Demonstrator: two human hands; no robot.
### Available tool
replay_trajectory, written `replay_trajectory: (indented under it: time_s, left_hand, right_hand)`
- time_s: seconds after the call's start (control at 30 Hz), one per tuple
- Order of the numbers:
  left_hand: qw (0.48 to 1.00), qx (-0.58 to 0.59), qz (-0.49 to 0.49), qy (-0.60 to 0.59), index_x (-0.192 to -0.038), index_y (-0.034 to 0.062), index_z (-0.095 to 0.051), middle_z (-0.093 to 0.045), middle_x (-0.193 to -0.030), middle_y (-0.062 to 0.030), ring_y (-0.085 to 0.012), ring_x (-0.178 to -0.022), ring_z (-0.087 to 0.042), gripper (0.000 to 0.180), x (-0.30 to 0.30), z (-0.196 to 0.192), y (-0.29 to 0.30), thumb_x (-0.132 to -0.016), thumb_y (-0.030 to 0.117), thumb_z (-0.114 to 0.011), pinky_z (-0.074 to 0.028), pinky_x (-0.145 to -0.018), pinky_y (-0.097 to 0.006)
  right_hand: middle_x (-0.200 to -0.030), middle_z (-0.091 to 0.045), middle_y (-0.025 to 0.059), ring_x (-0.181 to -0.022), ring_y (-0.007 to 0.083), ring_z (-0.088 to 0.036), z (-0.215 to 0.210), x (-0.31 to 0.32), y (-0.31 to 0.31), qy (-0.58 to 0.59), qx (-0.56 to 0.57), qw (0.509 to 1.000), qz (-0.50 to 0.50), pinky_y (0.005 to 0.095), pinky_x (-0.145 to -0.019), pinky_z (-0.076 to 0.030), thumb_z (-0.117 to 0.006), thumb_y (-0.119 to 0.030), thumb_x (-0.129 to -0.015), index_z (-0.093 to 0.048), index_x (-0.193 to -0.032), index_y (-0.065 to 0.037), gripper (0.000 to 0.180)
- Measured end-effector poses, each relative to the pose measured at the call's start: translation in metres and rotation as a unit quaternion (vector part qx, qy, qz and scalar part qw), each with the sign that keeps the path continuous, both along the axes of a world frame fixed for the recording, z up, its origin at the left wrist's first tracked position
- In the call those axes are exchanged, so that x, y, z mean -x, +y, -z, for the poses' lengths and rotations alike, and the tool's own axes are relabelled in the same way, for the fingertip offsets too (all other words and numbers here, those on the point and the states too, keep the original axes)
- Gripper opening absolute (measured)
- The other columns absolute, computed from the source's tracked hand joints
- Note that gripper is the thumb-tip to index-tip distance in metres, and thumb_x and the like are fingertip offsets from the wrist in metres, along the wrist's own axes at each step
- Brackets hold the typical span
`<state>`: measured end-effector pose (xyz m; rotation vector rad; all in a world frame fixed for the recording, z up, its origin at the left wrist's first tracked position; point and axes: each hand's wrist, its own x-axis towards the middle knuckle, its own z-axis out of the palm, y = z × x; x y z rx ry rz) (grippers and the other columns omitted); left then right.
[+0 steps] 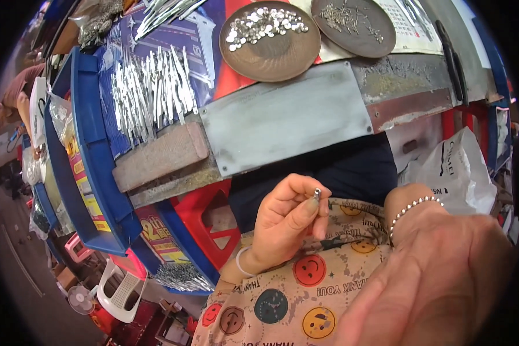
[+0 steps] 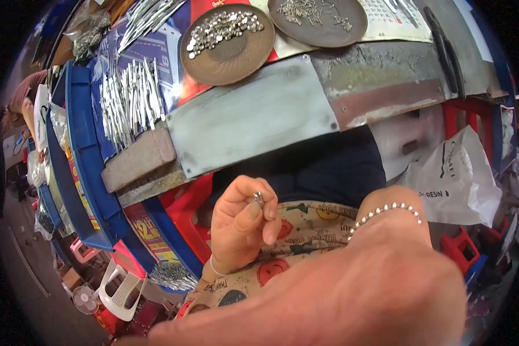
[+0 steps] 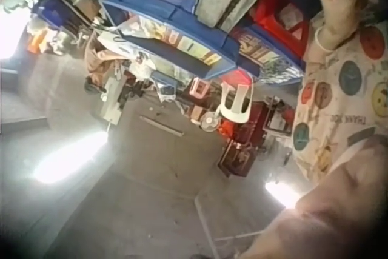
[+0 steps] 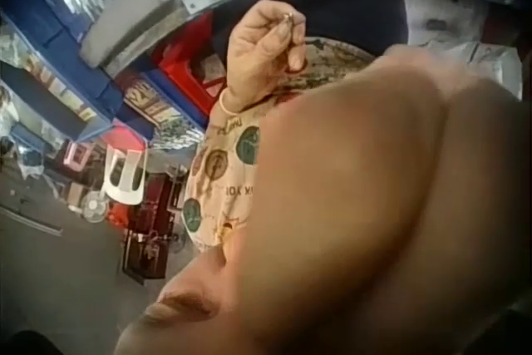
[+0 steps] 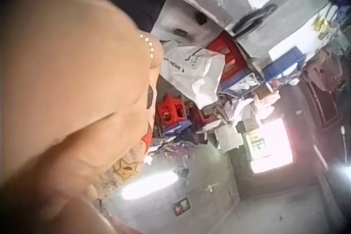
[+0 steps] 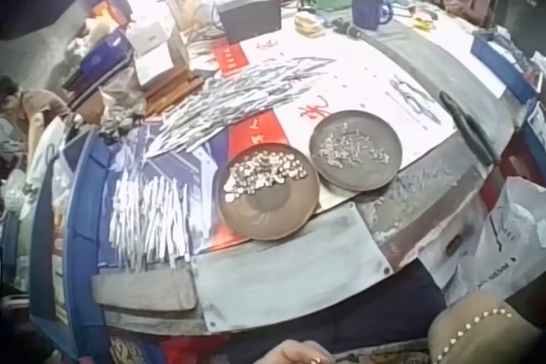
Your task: Manually assembling small metal zipper sliders onto metal pins or rods at a workbench.
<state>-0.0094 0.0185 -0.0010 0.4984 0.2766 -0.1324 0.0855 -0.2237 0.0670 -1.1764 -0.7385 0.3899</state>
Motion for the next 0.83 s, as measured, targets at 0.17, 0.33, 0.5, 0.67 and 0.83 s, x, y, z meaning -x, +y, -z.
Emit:
replay_trajectory:
  time_s: [0.17,0.33,0.5,0.67,0.83]
  left_hand:
    - [1.0,-0.025,0.002,0.001,-0.11,0.0002,-0.051,-0.057,-0.089,-0.0061,-0.008,-0.063,-0.053,0.018,-0.006,0.003,0.004,-0.096,0.01,-0.05,-0.042,-0.056,-0.018]
    - [0.998,-0.052,-0.002,0.033,-0.109,0.0003,-0.051,-0.057,-0.089,-0.0049,-0.0067,-0.059,-0.052,0.016,-0.011,0.003,0.006,-0.096,0.008,-0.048,-0.039,-0.051,-0.017]
    - [0.996,-0.065,-0.003,0.056,-0.109,0.0014,-0.052,-0.057,-0.088,-0.0034,-0.006,-0.059,-0.052,0.015,-0.01,0.004,0.009,-0.095,0.007,-0.048,-0.035,-0.046,-0.016]
    - [0.997,-0.071,-0.001,0.04,-0.108,0.0009,-0.053,-0.057,-0.087,-0.0041,-0.007,-0.059,-0.052,0.015,-0.014,0.0,0.007,-0.095,0.01,-0.05,-0.037,-0.048,-0.017]
    - [0.998,-0.06,-0.02,0.031,-0.109,0.0007,-0.053,-0.057,-0.088,-0.0053,-0.0085,-0.059,-0.052,0.017,-0.012,0.001,0.008,-0.094,0.011,-0.053,-0.041,-0.051,-0.018]
  right_hand:
    - [-0.088,-0.06,0.0163,-0.063,0.0207,-0.057,-0.003,-0.014,0.08,-0.014,0.003,0.999,0.031,0.0305,-0.056,-0.048,-0.056,0.005,-0.079,-0.059,-0.083,0.002,0.006]
    - [-0.087,-0.059,0.0163,-0.061,0.0194,-0.056,-0.002,-0.029,0.059,-0.032,-0.003,0.998,0.054,0.03,-0.054,-0.048,-0.054,0.006,-0.08,-0.057,-0.081,0.001,0.006]
    - [-0.096,-0.057,0.0122,-0.082,0.0198,-0.056,0.017,-0.099,0.14,-0.235,0.25,0.935,0.088,0.0283,-0.069,-0.045,-0.057,0.009,-0.075,-0.06,-0.098,0.003,0.024]
    - [-0.097,-0.058,0.0128,-0.088,0.028,-0.058,0.038,-0.122,0.158,-0.437,0.351,0.824,0.088,0.0355,-0.076,-0.046,-0.06,0.002,-0.077,-0.061,-0.102,-0.002,0.025]
    - [-0.105,-0.055,0.0108,-0.099,0.0269,-0.054,0.044,-0.131,0.184,-0.486,0.458,0.744,0.006,0.0365,-0.086,-0.039,-0.056,-0.003,-0.076,-0.06,-0.11,-0.008,0.034]
